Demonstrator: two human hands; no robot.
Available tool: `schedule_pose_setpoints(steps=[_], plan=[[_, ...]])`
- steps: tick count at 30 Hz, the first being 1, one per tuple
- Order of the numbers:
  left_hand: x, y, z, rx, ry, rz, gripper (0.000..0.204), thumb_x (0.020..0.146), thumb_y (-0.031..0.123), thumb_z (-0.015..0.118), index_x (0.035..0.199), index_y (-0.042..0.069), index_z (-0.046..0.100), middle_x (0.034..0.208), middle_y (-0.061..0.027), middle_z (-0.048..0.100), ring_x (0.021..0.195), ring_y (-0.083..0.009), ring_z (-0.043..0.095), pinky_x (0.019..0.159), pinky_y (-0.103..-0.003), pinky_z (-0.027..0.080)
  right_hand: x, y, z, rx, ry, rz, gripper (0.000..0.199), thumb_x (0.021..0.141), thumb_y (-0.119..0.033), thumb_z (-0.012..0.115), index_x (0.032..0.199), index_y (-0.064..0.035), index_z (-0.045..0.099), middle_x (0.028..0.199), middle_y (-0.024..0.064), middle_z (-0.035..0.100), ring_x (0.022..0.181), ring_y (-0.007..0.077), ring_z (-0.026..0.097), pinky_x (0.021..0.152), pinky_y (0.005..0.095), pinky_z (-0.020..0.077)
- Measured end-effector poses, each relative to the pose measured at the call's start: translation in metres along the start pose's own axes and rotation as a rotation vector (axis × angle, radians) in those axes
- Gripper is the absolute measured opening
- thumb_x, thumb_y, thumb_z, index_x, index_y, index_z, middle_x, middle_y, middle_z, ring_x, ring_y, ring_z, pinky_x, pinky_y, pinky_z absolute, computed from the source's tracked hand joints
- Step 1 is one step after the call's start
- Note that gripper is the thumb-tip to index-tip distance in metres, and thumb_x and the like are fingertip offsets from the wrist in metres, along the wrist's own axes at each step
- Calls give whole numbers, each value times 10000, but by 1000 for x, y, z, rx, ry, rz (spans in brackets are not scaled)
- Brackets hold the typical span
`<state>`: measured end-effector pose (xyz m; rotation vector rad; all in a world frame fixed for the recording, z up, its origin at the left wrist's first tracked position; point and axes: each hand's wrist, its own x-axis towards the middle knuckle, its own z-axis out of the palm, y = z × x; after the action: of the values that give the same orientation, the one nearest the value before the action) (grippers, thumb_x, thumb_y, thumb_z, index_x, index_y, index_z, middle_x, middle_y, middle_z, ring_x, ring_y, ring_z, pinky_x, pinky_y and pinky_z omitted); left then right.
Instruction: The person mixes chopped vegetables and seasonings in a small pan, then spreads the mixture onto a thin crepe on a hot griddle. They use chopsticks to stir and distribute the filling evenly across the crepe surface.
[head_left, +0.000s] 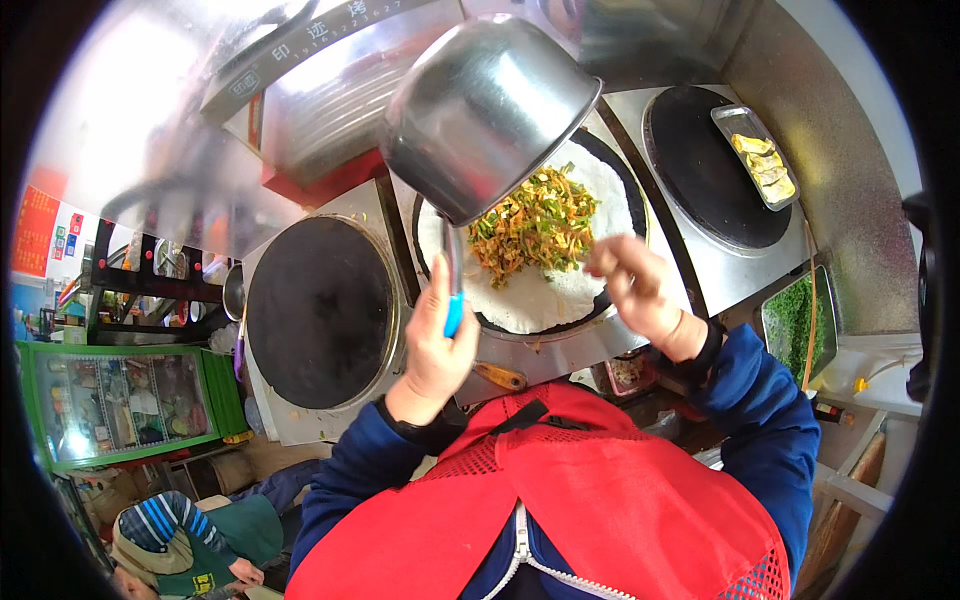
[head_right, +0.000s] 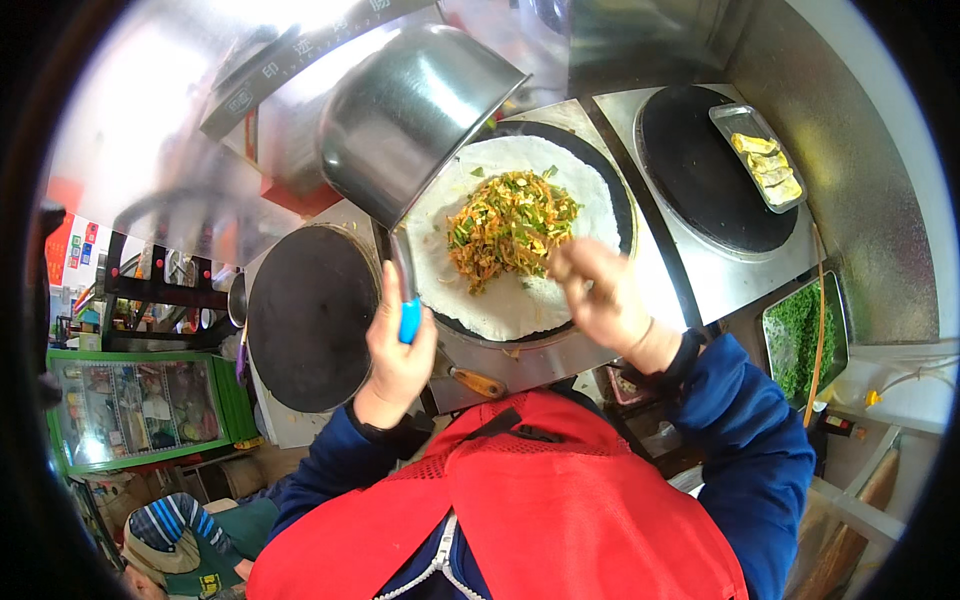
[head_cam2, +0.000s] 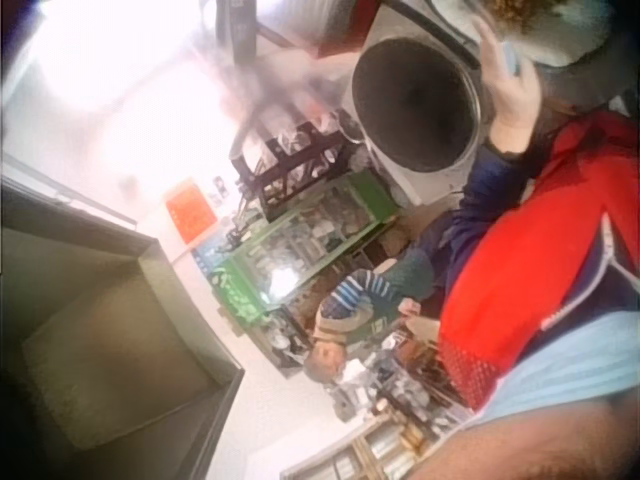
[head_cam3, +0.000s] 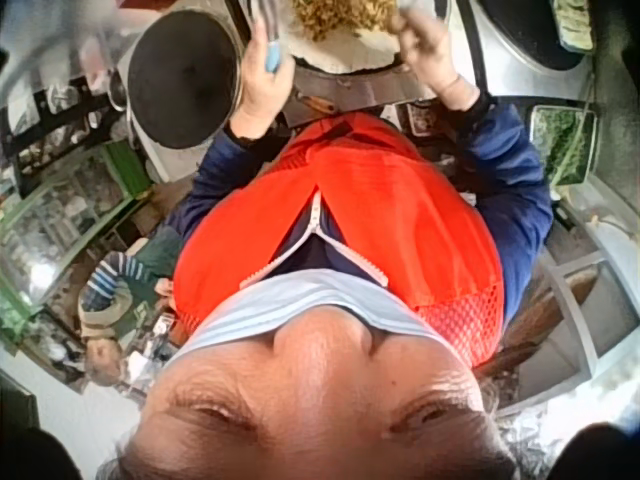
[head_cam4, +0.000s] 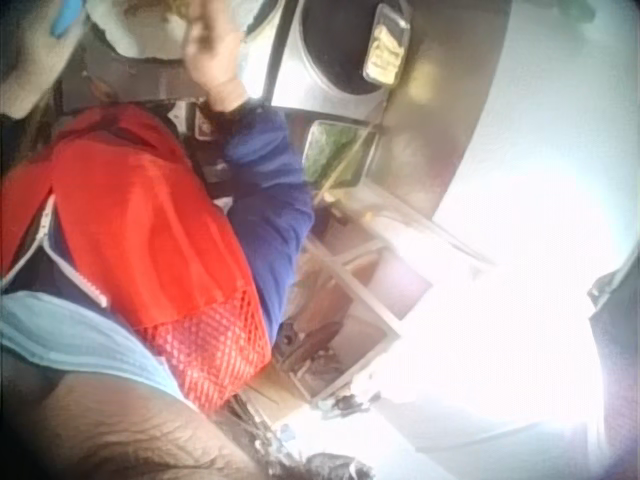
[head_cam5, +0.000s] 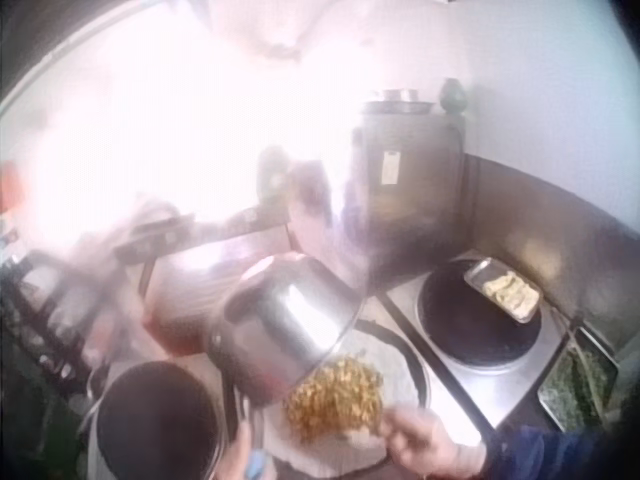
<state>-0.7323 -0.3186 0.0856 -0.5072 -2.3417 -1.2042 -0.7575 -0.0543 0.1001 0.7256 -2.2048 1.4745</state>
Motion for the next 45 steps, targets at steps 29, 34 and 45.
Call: schedule_pose_setpoints(steps=[29,34,45], plan=[[-2,23,-29,-1163,-333,-929,810,873,10,492,1514,310,98,799,-36,452,441,-56,375,369,-194,297,55,-40,5,72,238,287,139,888,-109,629,777,-38,583,588,64,577,486,130,538,473,275,421],[-13,15,-15,-1176,-326,-869,771,886,2,490,1503,328,162,799,-39,468,434,-64,379,371,-204,316,77,-71,18,-120,320,0,73,823,-87,647,830,-50,585,665,119,545,608,281,567,541,365,468],[-21,4,-24,-1026,-321,-801,839,862,-84,461,1523,261,76,822,-36,476,489,-81,434,427,-231,369,12,-44,21,-253,140,-227,254,677,-26,644,922,-68,591,779,90,566,673,282,599,541,362,504]])
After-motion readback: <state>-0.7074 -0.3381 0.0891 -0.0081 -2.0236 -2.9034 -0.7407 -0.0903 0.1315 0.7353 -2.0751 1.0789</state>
